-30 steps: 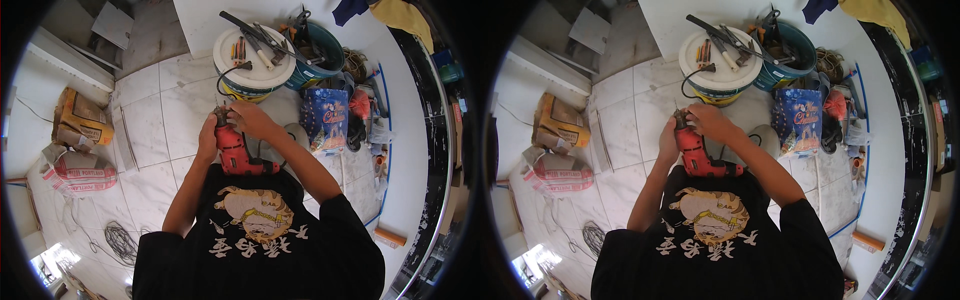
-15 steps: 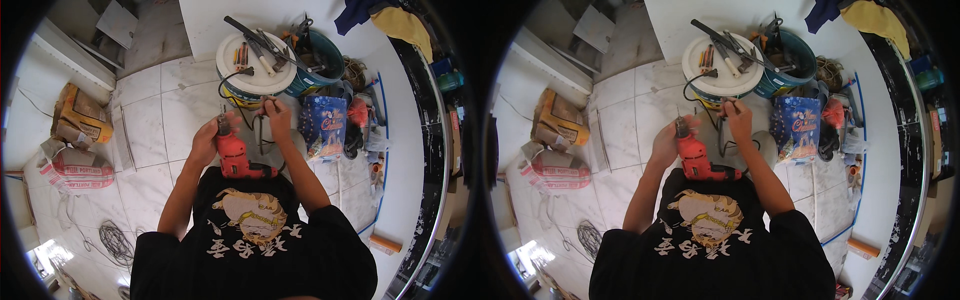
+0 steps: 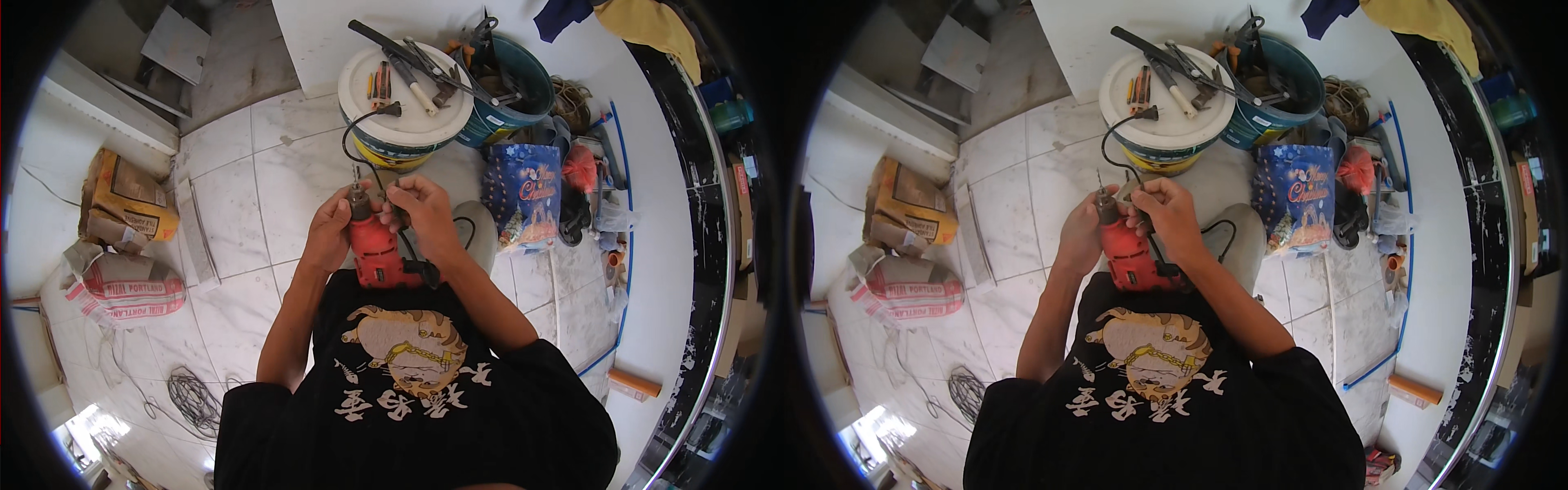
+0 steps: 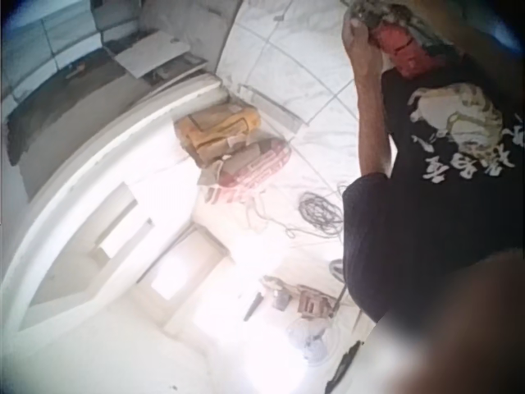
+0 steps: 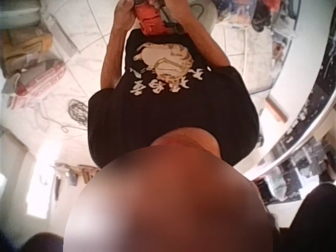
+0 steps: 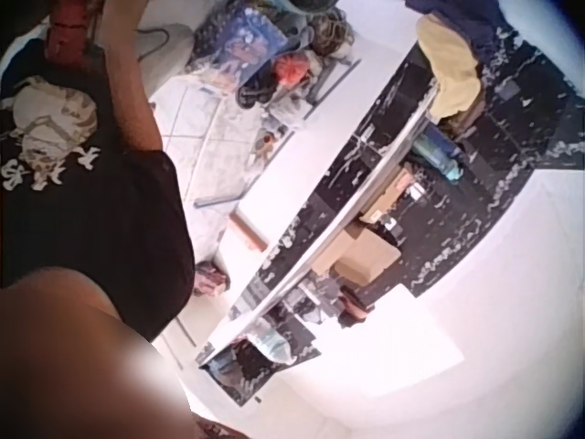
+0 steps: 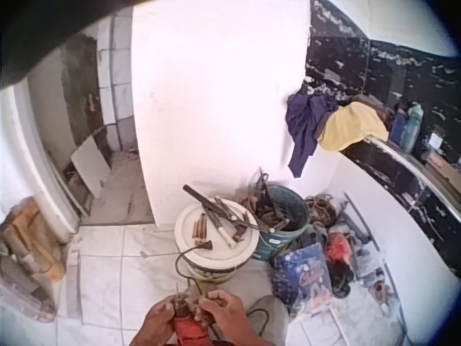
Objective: Preparing a power drill and then applying tiles to a floor-level corner in a restroom.
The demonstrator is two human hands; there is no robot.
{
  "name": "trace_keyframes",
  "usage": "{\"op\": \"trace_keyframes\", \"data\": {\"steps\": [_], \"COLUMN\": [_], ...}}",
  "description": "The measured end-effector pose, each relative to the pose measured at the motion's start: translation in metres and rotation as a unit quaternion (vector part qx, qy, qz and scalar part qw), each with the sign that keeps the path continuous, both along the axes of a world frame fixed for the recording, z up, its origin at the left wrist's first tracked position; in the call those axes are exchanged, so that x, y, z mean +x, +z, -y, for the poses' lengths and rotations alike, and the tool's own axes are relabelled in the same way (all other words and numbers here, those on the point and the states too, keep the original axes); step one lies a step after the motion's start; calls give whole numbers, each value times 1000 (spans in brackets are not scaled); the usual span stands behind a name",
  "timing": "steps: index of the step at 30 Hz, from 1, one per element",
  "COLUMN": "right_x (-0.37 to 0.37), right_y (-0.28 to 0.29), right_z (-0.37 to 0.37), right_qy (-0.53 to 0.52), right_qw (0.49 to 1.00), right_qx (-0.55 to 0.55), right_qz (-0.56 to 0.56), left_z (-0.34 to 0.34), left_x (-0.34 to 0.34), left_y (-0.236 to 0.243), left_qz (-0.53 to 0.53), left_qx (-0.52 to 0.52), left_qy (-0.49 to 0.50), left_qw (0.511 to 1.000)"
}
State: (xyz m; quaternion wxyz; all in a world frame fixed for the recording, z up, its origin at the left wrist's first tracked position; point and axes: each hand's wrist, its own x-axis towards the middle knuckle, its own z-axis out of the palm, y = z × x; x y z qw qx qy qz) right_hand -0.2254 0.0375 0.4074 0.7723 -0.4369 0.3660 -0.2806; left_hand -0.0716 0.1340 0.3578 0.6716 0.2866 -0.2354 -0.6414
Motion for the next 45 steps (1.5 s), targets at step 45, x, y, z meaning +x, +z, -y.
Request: {"op": "trace_keyframes", "data": {"steps": [45], "right_x": [5], "right_y": [-8], "right_z": [19], "right_qy": [-24], "right_qw": [989], "right_qx": [-145], "right_qz": [-31], "left_z": [5], "left_x": [0], "left_y": [6], "left_qz": [-30], "left_qx": [67], "left_qy": [38], "left_qw": [997]}}
